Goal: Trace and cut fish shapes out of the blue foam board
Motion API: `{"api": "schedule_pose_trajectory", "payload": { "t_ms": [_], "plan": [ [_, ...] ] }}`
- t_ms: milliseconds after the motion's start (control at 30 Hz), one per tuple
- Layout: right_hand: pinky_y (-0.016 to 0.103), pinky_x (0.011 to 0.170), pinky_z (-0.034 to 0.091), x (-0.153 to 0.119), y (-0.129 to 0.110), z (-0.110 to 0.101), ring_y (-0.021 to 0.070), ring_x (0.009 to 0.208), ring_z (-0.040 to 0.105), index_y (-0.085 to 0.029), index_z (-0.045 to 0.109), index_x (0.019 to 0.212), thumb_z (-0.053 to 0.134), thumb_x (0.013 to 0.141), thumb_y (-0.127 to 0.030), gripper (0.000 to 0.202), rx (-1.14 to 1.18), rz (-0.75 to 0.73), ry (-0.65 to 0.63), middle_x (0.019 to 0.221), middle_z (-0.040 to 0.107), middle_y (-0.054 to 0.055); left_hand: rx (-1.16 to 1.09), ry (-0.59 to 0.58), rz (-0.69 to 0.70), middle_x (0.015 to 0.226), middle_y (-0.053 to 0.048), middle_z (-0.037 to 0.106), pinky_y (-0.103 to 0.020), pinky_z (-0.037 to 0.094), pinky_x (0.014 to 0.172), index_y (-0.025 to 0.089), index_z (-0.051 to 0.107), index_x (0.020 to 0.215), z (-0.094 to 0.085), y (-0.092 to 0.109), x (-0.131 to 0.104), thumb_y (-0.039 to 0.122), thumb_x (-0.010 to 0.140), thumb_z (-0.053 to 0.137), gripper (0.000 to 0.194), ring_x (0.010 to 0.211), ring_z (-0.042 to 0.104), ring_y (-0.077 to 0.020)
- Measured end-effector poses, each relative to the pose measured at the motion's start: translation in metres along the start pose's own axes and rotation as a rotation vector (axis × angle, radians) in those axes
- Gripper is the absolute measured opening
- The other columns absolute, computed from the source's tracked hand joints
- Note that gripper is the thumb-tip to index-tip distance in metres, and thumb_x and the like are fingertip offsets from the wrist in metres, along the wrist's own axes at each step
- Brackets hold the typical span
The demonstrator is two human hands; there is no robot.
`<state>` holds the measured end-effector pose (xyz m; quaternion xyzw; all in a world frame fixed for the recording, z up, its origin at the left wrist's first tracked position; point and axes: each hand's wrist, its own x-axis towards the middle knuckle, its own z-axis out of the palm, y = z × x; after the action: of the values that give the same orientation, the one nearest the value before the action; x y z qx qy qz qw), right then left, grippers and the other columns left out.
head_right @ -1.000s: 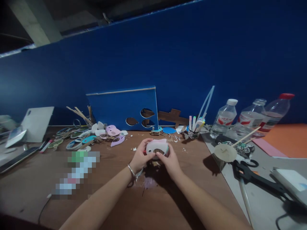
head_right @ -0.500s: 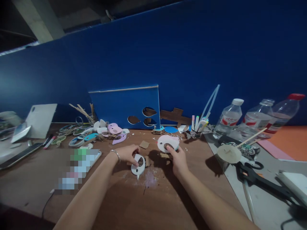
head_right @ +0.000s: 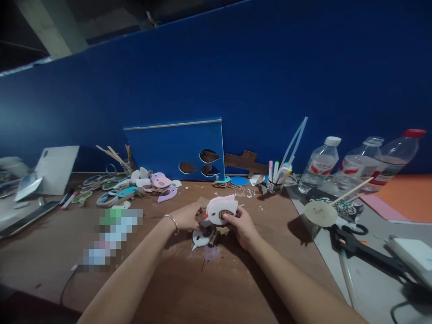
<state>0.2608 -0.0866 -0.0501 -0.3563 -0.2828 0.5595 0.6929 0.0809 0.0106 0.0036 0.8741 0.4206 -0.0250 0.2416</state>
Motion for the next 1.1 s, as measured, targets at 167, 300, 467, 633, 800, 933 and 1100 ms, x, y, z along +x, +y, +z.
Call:
{"api": "schedule_pose_trajectory", "payload": {
  "t_ms": [167,300,467,633,800,933,1100],
  "plan": [
    [0.029,0.072,0.048,0.002,0.002,0.001,0.0177,0.076,0.063,-0.017,0.067,0.089,0.079,0.057,-0.022,0.034,0.055,-0.037,0.049,0.085,0.071,0.004,0.108,-0.025,-0.043,0.095,-0.011,0.065,-0.035,0.046,0.073,0.018,0.060,0.097,0.010,0.013,-0.008,0.040,0.027,0.083,0.077,0.088,0.061,-0.0336],
    [0.026,0.063,0.049,0.003,0.001,-0.002,0.0162,0.070,0.063,-0.020,0.065,0.090,0.077,0.061,-0.024,0.032,0.116,-0.061,0.118,0.084,0.071,0.001,-0.111,0.077,0.117,0.086,-0.004,0.068,-0.028,0.046,0.064,0.023,0.062,0.094,0.012,0.018,-0.003,0.027,0.040,0.080,0.057,0.076,0.063,-0.0251],
    [0.030,0.066,0.050,0.008,-0.002,-0.008,0.0190,0.078,0.064,-0.022,0.064,0.099,0.074,0.065,-0.028,0.037,0.218,-0.074,0.174,0.092,0.070,0.001,-0.497,0.318,0.068,0.088,-0.005,0.067,-0.028,0.048,0.067,0.022,0.051,0.113,0.010,0.013,0.010,0.017,0.061,0.067,0.055,0.078,0.063,-0.0203],
    [0.032,0.063,0.050,0.007,-0.004,-0.007,0.0207,0.073,0.064,-0.021,0.066,0.094,0.071,0.065,-0.034,0.032,0.225,-0.018,0.228,0.083,0.071,0.002,-0.805,0.355,0.084,0.084,-0.006,0.066,-0.028,0.050,0.069,0.015,0.054,0.103,0.012,0.009,0.020,0.013,0.065,0.063,0.039,0.075,0.062,-0.0160],
    [0.030,0.067,0.048,0.002,0.000,-0.003,0.0189,0.073,0.063,-0.022,0.068,0.091,0.073,0.064,-0.030,0.029,0.070,-0.085,0.146,0.083,0.071,0.001,-0.925,0.362,0.091,0.086,-0.006,0.066,-0.026,0.052,0.066,0.014,0.058,0.093,0.019,0.014,0.024,0.015,0.069,0.059,0.024,0.078,0.062,-0.0153],
    [0.029,0.070,0.047,0.002,0.002,-0.002,0.0174,0.077,0.061,-0.022,0.068,0.094,0.074,0.063,-0.026,0.031,0.067,-0.123,0.115,0.087,0.070,0.002,-0.956,0.366,0.153,0.089,-0.006,0.066,-0.027,0.052,0.069,0.014,0.058,0.095,0.022,0.021,0.022,0.014,0.068,0.058,0.026,0.085,0.062,-0.0165],
    [0.030,0.071,0.046,0.003,-0.001,-0.001,0.0175,0.075,0.061,-0.019,0.069,0.090,0.074,0.064,-0.029,0.028,0.069,-0.119,0.129,0.086,0.070,0.003,-1.080,0.285,0.237,0.107,-0.009,0.061,-0.030,0.052,0.073,0.016,0.050,0.111,0.021,0.030,0.013,0.029,0.083,0.042,0.031,0.090,0.061,-0.0176]
  ]
}}
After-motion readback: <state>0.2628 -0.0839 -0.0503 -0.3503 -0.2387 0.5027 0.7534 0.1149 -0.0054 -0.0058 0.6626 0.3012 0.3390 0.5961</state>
